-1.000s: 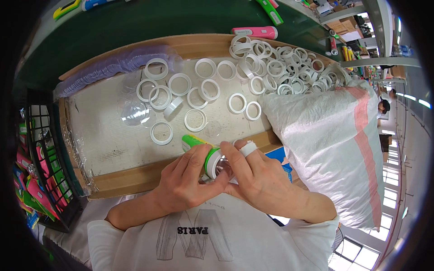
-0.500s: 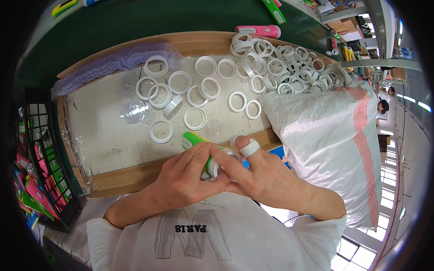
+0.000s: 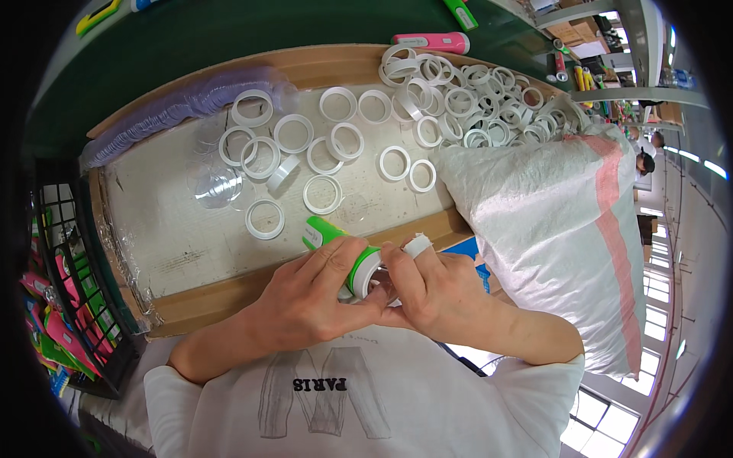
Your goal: Assembling small plastic flashlights by inserting internal components and securing the lens cap ring.
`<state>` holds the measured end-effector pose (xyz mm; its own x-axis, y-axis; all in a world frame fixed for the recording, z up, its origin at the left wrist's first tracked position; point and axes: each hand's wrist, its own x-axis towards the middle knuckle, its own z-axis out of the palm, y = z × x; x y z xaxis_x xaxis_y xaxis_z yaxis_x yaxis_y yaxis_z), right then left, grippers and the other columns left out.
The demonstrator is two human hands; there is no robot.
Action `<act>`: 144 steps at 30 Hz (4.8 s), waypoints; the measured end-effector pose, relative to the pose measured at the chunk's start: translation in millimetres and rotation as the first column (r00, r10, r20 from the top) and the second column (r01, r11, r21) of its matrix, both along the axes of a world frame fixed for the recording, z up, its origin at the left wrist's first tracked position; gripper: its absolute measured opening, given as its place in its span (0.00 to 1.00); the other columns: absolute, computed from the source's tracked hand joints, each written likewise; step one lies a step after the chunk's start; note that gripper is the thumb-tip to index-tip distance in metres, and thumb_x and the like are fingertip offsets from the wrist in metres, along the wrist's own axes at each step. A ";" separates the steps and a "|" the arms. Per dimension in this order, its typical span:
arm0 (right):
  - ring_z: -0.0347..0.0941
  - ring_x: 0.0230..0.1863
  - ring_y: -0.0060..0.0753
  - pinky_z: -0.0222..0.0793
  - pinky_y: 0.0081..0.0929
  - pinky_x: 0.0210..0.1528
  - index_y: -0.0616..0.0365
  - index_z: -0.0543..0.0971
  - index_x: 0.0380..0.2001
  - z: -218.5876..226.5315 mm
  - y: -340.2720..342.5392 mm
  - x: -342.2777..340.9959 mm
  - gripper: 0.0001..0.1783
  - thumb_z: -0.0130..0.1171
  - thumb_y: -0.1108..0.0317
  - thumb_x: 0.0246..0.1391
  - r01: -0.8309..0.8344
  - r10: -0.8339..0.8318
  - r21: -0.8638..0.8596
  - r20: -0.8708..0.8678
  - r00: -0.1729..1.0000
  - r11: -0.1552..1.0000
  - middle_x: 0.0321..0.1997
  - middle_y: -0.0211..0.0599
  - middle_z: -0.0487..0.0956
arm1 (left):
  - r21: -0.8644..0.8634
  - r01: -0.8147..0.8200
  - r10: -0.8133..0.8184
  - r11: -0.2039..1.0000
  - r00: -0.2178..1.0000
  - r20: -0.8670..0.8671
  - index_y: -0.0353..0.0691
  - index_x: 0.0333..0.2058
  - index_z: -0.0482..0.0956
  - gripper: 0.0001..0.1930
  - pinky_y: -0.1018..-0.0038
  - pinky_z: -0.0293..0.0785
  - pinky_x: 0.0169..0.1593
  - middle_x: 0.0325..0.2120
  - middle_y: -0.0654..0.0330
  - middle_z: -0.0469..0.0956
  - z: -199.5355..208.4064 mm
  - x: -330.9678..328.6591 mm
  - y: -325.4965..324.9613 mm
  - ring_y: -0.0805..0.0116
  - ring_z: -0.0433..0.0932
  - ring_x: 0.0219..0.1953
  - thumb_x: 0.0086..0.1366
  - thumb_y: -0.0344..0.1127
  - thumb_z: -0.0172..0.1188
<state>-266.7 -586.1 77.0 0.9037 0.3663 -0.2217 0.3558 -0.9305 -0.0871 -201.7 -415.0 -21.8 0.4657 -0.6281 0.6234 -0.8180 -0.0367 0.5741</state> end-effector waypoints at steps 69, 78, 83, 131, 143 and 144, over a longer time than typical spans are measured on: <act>0.72 0.50 0.30 0.69 0.28 0.54 0.62 0.71 0.37 -80.4 -34.2 -14.5 0.16 0.51 0.57 0.64 0.190 -0.280 0.835 -0.375 0.884 -0.516 0.50 0.50 0.75 | 0.133 0.363 -0.221 0.922 0.777 -0.590 0.38 0.47 0.73 0.29 0.66 0.73 0.45 0.42 0.53 0.76 7.3 7.4 -36.8 0.54 0.78 0.41 0.48 0.40 0.75; 0.70 0.51 0.39 0.68 0.38 0.56 0.63 0.78 0.23 -100.8 -4.8 -8.2 0.35 0.36 0.45 0.69 0.269 -0.275 0.654 -0.605 0.747 -0.707 0.50 0.50 0.75 | -0.026 0.023 -0.034 0.999 0.800 -0.599 0.37 0.65 0.51 0.47 0.64 0.73 0.49 0.48 0.50 0.72 -29.0 -10.4 -29.3 0.52 0.75 0.48 0.51 0.30 0.72; 0.69 0.54 0.39 0.64 0.37 0.58 0.69 0.80 0.29 -105.5 -1.6 -12.3 0.32 0.40 0.49 0.69 0.238 -0.218 0.607 -0.580 0.785 -0.759 0.52 0.52 0.75 | -0.242 0.105 -0.217 0.965 0.835 -0.506 0.35 0.65 0.50 0.46 0.61 0.68 0.53 0.50 0.46 0.69 -38.6 -4.6 -25.9 0.49 0.69 0.51 0.54 0.34 0.71; 0.76 0.50 0.40 0.76 0.35 0.49 0.55 0.75 0.39 -99.2 -16.5 -12.8 0.26 0.37 0.45 0.68 0.174 -0.127 0.434 -0.581 0.804 -0.884 0.54 0.51 0.74 | -0.237 0.030 -0.169 0.971 0.788 -0.592 0.31 0.57 0.64 0.27 0.68 0.69 0.52 0.51 0.44 0.72 -20.8 3.0 -31.9 0.59 0.74 0.47 0.62 0.35 0.60; 0.73 0.31 0.41 0.70 0.28 0.29 0.51 0.76 0.37 -100.1 -10.1 -5.2 0.35 0.30 0.33 0.64 0.283 0.189 0.060 -0.612 0.768 -0.957 0.43 0.51 0.78 | -0.180 0.027 -0.105 0.983 0.892 -0.439 0.30 0.55 0.67 0.27 0.64 0.72 0.50 0.47 0.41 0.74 -25.1 7.3 -22.9 0.50 0.76 0.46 0.60 0.37 0.62; 0.71 0.28 0.39 0.66 0.26 0.25 0.50 0.76 0.35 -99.2 -9.2 -4.7 0.36 0.29 0.32 0.63 0.282 0.191 0.056 -0.608 0.770 -0.958 0.41 0.51 0.78 | -0.180 0.036 -0.112 0.983 0.894 -0.434 0.30 0.54 0.67 0.27 0.64 0.73 0.49 0.47 0.41 0.74 -25.3 7.0 -22.2 0.49 0.77 0.46 0.59 0.38 0.62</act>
<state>-271.4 -595.4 -22.2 0.9261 -0.1306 -0.3538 0.0616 0.9779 -0.1997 -194.8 -437.2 -47.0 0.6723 -0.5790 0.4613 -0.4761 0.1390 0.8684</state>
